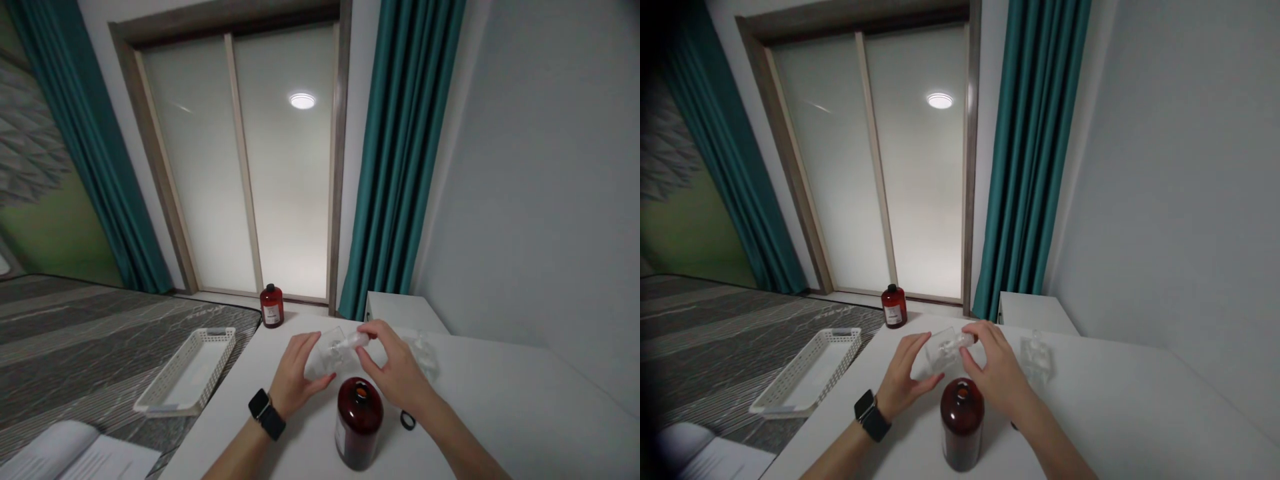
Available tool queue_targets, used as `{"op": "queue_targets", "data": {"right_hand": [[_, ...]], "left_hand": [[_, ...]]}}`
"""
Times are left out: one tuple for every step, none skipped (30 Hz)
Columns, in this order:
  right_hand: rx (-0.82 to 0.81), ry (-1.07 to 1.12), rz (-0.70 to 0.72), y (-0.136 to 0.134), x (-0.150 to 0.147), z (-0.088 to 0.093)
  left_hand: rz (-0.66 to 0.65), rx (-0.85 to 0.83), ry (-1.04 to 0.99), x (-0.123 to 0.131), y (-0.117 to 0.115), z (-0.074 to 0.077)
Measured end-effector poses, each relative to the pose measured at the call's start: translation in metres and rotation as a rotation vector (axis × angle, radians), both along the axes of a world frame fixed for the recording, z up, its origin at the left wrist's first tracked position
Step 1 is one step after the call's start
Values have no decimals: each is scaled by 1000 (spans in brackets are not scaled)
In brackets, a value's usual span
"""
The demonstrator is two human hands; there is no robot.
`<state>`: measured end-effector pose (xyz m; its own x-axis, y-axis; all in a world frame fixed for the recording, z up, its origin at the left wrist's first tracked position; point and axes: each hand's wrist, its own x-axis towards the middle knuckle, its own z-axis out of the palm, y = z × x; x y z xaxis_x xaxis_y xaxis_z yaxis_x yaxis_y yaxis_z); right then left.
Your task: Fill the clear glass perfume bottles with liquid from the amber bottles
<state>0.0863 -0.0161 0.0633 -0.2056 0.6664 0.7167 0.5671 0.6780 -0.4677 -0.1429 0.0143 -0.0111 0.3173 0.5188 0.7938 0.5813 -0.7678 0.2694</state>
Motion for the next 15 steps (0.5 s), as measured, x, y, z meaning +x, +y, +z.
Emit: {"op": "queue_targets", "data": {"right_hand": [[5, -28, 26, -1, -3, -1], [7, -56, 51, -2, -7, -2], [7, -80, 74, -4, -10, -2], [3, -94, 96, -5, -13, -1], [-7, -98, 117, -6, -15, 1], [-28, -93, 135, -8, -17, 3], [-57, -81, 150, -10, -19, 5], [-93, -66, 160, -12, -21, 8], [-129, -55, 167, -14, -22, 10], [-157, -47, 169, -17, -23, 13], [-171, -41, 166, -19, -24, 15], [-168, -36, 160, -22, -25, 16], [-151, -32, 152, -24, -26, 17], [-131, -30, 143, -26, -26, 18], [-112, -30, 134, -28, -27, 18]], "left_hand": [[-7, 17, 13, 0, -1, 1], [-12, 38, 22, -1, -1, 1], [-17, 60, 26, -1, -1, 2], [-19, 86, 26, -2, -1, 3], [-21, 113, 23, -3, -2, 4], [-20, 139, 18, -3, -2, 4], [-17, 161, 12, -4, -2, 5], [-12, 178, 3, -4, -3, 6], [-4, 188, -8, -4, -4, 6], [4, 190, -22, -3, -6, 7], [13, 185, -41, -2, -7, 8], [21, 177, -63, -1, -9, 9], [26, 172, -86, 0, -11, 10], [27, 169, -106, 2, -13, 11], [24, 168, -120, 3, -15, 13]]}}
